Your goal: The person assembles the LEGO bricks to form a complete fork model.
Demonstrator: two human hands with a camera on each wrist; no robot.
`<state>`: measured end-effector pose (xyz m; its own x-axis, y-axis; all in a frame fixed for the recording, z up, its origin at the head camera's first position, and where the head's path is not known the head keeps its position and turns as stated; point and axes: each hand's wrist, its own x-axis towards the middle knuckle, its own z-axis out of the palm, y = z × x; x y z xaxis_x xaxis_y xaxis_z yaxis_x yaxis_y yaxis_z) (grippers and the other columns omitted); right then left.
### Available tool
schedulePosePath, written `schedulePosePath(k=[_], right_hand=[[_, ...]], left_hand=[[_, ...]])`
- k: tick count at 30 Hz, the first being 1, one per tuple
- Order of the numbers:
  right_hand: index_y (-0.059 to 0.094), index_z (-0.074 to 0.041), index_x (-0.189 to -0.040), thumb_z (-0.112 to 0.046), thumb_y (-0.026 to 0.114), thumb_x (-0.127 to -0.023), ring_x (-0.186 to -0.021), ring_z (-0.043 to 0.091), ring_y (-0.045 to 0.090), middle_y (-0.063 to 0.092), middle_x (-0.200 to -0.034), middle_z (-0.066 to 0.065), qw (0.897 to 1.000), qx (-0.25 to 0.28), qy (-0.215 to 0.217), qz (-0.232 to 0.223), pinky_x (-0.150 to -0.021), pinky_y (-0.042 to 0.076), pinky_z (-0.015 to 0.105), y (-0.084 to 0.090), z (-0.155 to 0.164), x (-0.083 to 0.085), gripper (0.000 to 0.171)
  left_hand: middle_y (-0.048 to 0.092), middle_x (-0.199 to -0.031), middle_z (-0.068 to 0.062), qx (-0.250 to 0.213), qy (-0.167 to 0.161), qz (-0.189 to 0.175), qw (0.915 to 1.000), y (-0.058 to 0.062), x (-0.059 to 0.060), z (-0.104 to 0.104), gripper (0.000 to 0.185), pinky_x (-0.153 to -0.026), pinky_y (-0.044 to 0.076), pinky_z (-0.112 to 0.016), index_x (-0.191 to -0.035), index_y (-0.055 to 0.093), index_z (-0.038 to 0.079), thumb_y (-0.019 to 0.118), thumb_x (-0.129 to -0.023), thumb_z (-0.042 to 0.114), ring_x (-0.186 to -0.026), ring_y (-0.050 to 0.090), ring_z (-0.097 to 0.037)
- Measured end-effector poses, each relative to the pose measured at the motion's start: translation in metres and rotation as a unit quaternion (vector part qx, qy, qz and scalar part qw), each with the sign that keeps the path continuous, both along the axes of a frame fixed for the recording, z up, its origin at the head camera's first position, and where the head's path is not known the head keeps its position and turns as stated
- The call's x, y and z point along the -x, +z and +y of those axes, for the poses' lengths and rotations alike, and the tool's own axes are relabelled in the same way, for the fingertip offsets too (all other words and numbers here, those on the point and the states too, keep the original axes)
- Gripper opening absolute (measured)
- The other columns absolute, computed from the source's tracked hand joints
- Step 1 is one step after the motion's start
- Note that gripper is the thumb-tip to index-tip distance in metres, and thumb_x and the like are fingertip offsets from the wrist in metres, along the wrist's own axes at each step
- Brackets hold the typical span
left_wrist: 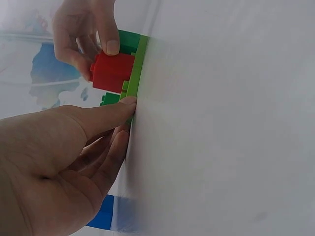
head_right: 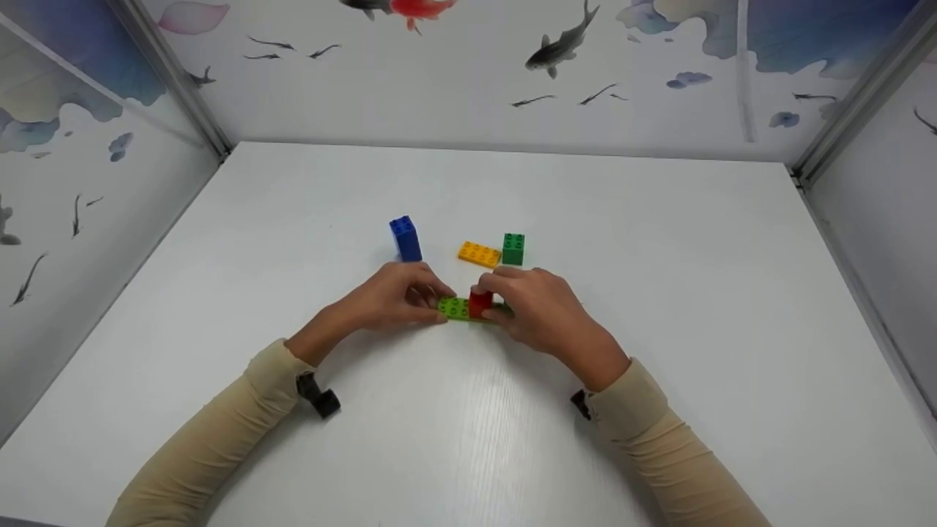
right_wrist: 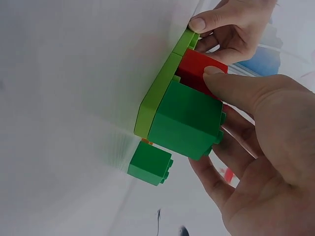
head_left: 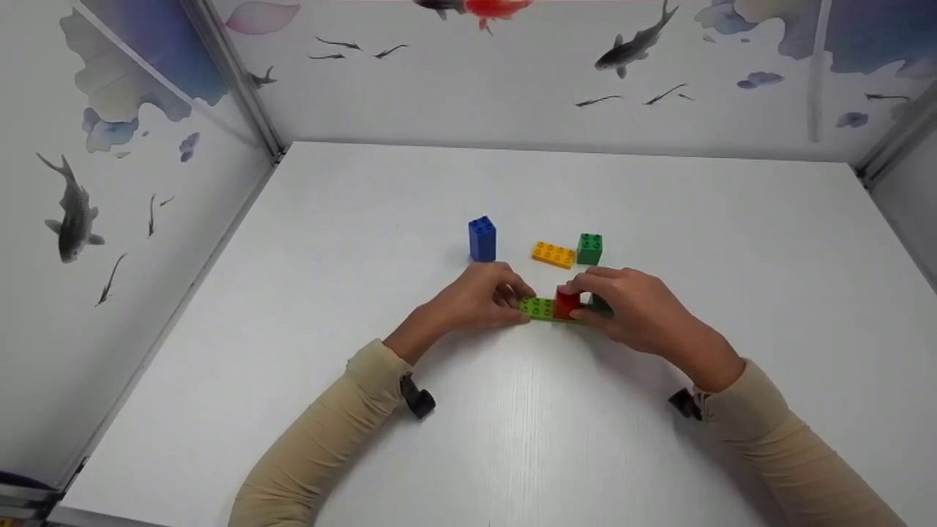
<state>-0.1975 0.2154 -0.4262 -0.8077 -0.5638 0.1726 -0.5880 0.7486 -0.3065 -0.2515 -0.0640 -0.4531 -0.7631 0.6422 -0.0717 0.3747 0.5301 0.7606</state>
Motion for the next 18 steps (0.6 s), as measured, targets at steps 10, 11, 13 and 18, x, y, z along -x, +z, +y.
schedulePosePath(k=[10, 11, 13, 18], right_hand=[[0.078, -0.016, -0.127, -0.015, 0.09, -0.09, -0.11, 0.025, 0.077, 0.08, -0.123, 0.002, 0.999, 0.035, 0.009, -0.025, -0.093, 0.065, 0.048, -0.002, 0.004, 0.004, 0.038], [0.078, -0.016, -0.127, -0.015, 0.09, -0.09, -0.11, 0.025, 0.077, 0.08, -0.122, 0.002, 0.999, 0.039, 0.012, -0.029, -0.093, 0.065, 0.047, -0.002, 0.005, 0.005, 0.038], [0.078, -0.016, -0.127, -0.014, 0.09, -0.09, -0.11, 0.023, 0.076, 0.08, -0.122, 0.0, 0.998, 0.049, 0.019, -0.037, -0.092, 0.066, 0.044, -0.002, 0.007, 0.007, 0.038], [0.077, -0.019, -0.127, -0.012, 0.09, -0.09, -0.109, 0.019, 0.075, 0.079, -0.122, -0.004, 0.995, 0.07, 0.03, -0.062, -0.091, 0.066, 0.04, -0.002, 0.012, 0.012, 0.04]], left_hand=[[0.07, -0.113, -0.005, -0.008, -0.001, -0.002, 1.0, 0.001, -0.001, 0.0, 0.034, -0.089, 0.062, -0.025, -0.127, 0.081, 0.009, 0.087, -0.093, 0.013, -0.097, 0.071, -0.013], [0.07, -0.113, -0.005, -0.01, -0.003, 0.0, 0.9999, 0.0, -0.001, 0.0, 0.034, -0.088, 0.062, -0.025, -0.127, 0.08, 0.009, 0.087, -0.093, 0.013, -0.097, 0.072, -0.013], [0.071, -0.113, -0.005, -0.013, -0.004, 0.004, 0.9999, -0.001, -0.001, 0.0, 0.034, -0.087, 0.062, -0.025, -0.126, 0.081, 0.009, 0.087, -0.093, 0.013, -0.095, 0.072, -0.012], [0.073, -0.112, -0.003, -0.017, -0.006, 0.008, 0.9998, -0.003, 0.0, 0.001, 0.035, -0.085, 0.062, -0.023, -0.126, 0.081, 0.01, 0.088, -0.092, 0.016, -0.092, 0.071, -0.011]])
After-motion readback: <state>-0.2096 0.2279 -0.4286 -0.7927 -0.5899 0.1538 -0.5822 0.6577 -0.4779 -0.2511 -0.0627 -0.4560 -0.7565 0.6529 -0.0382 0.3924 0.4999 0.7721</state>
